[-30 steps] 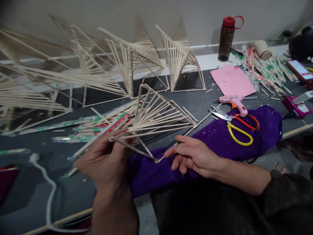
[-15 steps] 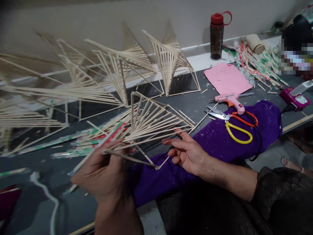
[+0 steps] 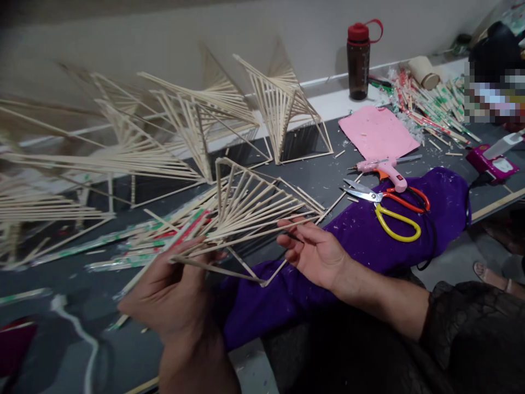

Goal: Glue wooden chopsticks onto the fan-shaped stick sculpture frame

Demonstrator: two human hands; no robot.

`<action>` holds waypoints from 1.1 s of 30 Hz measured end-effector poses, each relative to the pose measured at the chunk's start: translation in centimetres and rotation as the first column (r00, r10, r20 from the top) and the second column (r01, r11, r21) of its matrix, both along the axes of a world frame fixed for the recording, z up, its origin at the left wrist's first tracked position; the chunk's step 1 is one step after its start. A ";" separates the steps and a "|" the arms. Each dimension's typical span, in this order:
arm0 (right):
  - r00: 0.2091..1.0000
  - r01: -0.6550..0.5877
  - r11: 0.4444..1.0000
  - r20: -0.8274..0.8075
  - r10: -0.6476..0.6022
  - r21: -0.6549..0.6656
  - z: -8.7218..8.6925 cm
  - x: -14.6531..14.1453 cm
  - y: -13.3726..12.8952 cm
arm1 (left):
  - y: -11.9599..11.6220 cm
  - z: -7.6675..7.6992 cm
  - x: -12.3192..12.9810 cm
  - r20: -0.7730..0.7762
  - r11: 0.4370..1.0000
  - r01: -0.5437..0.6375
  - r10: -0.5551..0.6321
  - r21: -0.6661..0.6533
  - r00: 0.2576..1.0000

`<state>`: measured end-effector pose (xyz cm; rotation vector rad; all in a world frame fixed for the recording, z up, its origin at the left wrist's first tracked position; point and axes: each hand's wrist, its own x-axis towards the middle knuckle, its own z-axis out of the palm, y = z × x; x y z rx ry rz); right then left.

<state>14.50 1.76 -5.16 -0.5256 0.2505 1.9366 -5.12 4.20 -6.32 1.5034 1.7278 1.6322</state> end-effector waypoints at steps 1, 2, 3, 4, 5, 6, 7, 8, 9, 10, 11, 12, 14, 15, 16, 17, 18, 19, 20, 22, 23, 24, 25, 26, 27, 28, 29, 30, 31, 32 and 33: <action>1.000 0.018 1.000 -0.009 -0.018 -0.003 0.0 0.0 0.0 | 0.0 0.0 0.0 0.002 1.000 -0.004 0.004 -0.006 1.000; 0.999 0.033 0.999 -0.019 -0.033 -0.004 -0.1 0.0 0.0 | 0.0 0.0 0.0 0.003 1.000 -0.007 0.008 -0.012 1.000; 0.999 0.045 0.999 -0.028 -0.045 -0.004 -0.2 0.0 0.0 | 0.0 0.0 0.0 0.001 1.000 -0.009 0.009 -0.015 1.000; 0.998 0.052 0.999 -0.037 -0.052 -0.004 -0.2 0.0 0.0 | 0.0 -0.1 0.0 -0.004 1.000 -0.009 0.009 -0.018 1.000; 0.997 0.058 0.998 -0.047 -0.058 -0.002 -0.3 0.1 -0.1 | 0.0 -0.1 0.0 -0.008 1.000 -0.008 0.008 -0.017 1.000; 0.996 0.062 0.998 -0.059 -0.062 0.003 -0.4 0.1 -0.1 | 0.0 -0.1 0.0 -0.009 1.000 -0.005 0.005 -0.016 1.000; 0.995 0.065 0.998 -0.073 -0.064 0.009 -0.4 0.2 -0.1 | 0.0 -0.2 0.0 -0.011 1.000 -0.004 0.004 -0.013 1.000; 0.994 0.068 0.998 -0.087 -0.066 0.014 -0.4 0.2 -0.2 | 0.0 -0.2 0.0 -0.012 1.000 -0.002 0.002 -0.012 1.000; 0.992 0.072 0.997 -0.101 -0.070 0.015 -0.4 0.3 -0.2 | 0.0 -0.1 0.0 -0.016 1.000 0.000 0.000 -0.012 1.000; 0.991 0.077 0.997 -0.114 -0.075 0.014 -0.3 0.3 -0.2 | 0.0 -0.1 0.0 -0.020 1.000 -0.001 0.001 -0.013 1.000; 0.989 0.083 0.996 -0.125 -0.082 0.010 -0.2 0.4 -0.2 | -0.1 0.0 0.1 -0.025 1.000 -0.002 0.002 -0.012 1.000; 0.987 0.092 0.996 -0.132 -0.090 0.003 -0.1 0.4 -0.2 | -0.1 0.1 0.1 -0.031 1.000 -0.003 0.002 -0.010 1.000; 0.985 0.107 0.994 -0.134 -0.106 -0.002 0.0 0.4 -0.2 | 0.0 0.3 0.3 -0.030 1.000 -0.006 0.006 0.006 1.000; 0.985 0.109 0.994 -0.132 -0.108 0.004 0.1 0.5 -0.2 | 0.0 0.4 0.4 -0.025 1.000 -0.008 0.008 0.012 1.000; 0.986 0.108 0.994 -0.127 -0.105 0.015 0.1 0.5 -0.2 | 0.0 0.5 0.5 -0.019 1.000 -0.008 0.008 0.012 1.000; 0.988 0.105 0.994 -0.121 -0.101 0.029 0.1 0.5 -0.2 | 0.0 0.6 0.5 -0.015 1.000 -0.008 0.009 0.008 1.000; 0.989 0.102 0.994 -0.115 -0.097 0.042 0.1 0.5 -0.3 | 0.0 0.6 0.5 -0.014 1.000 -0.009 0.009 0.002 1.000; 0.990 0.099 0.994 -0.108 -0.094 0.051 0.1 0.5 -0.3 | 0.0 0.6 0.5 -0.017 1.000 -0.009 0.009 -0.004 1.000; 0.990 0.100 0.994 -0.100 -0.094 0.054 0.2 0.5 -0.3 | 0.0 0.6 0.5 -0.021 1.000 -0.007 0.007 -0.008 1.000; 0.991 0.101 0.994 -0.092 -0.097 0.043 0.3 0.6 -0.3 | -0.1 0.4 0.3 -0.024 1.000 -0.007 0.007 -0.010 1.000; 0.991 0.099 0.995 -0.094 -0.096 0.033 0.4 0.6 -0.4 | -0.1 0.3 0.1 -0.025 1.000 -0.005 0.004 -0.017 1.000; 0.991 0.096 0.995 -0.098 -0.094 0.023 0.4 0.6 -0.4 | -0.1 0.2 0.0 -0.025 1.000 -0.003 0.002 -0.026 1.000; 0.991 0.094 0.995 -0.102 -0.092 0.016 0.4 0.6 -0.4 | -0.1 0.1 0.0 -0.025 1.000 0.000 0.000 -0.031 1.000; 0.991 0.092 0.996 -0.104 -0.090 0.013 0.4 0.7 -0.4 | -0.1 0.0 -0.1 -0.029 0.999 0.003 -0.004 -0.034 1.000; 0.991 0.090 0.996 -0.101 -0.088 0.016 0.4 0.7 -0.5 | -0.1 0.0 -0.1 -0.033 1.000 0.001 -0.002 -0.027 0.999; 0.992 0.089 0.996 -0.096 -0.086 0.023 0.3 0.7 -0.5 | 0.0 0.0 -0.1 -0.034 1.000 -0.002 0.001 -0.015 0.999; 0.993 0.086 0.996 -0.090 -0.083 0.034 0.3 0.7 -0.5 | 0.0 0.0 0.0 -0.034 1.000 -0.003 0.003 -0.003 0.999; 0.993 0.083 0.996 -0.084 -0.079 0.045 0.2 0.7 -0.6 | 0.0 0.1 0.0 -0.031 1.000 0.000 0.000 0.006 1.000; 0.994 0.080 0.995 -0.083 -0.075 0.053 0.1 0.7 -0.6 | 0.0 0.2 0.1 -0.023 1.000 0.005 -0.005 0.012 1.000; 0.994 0.077 0.995 -0.086 -0.072 0.058 0.1 0.7 -0.6 | 0.1 0.3 0.2 -0.013 1.000 0.012 -0.012 0.016 1.000; 0.993 0.076 0.996 -0.092 -0.070 0.056 0.1 0.7 -0.5 | 0.1 0.5 0.3 -0.002 1.000 0.018 -0.017 0.018 1.000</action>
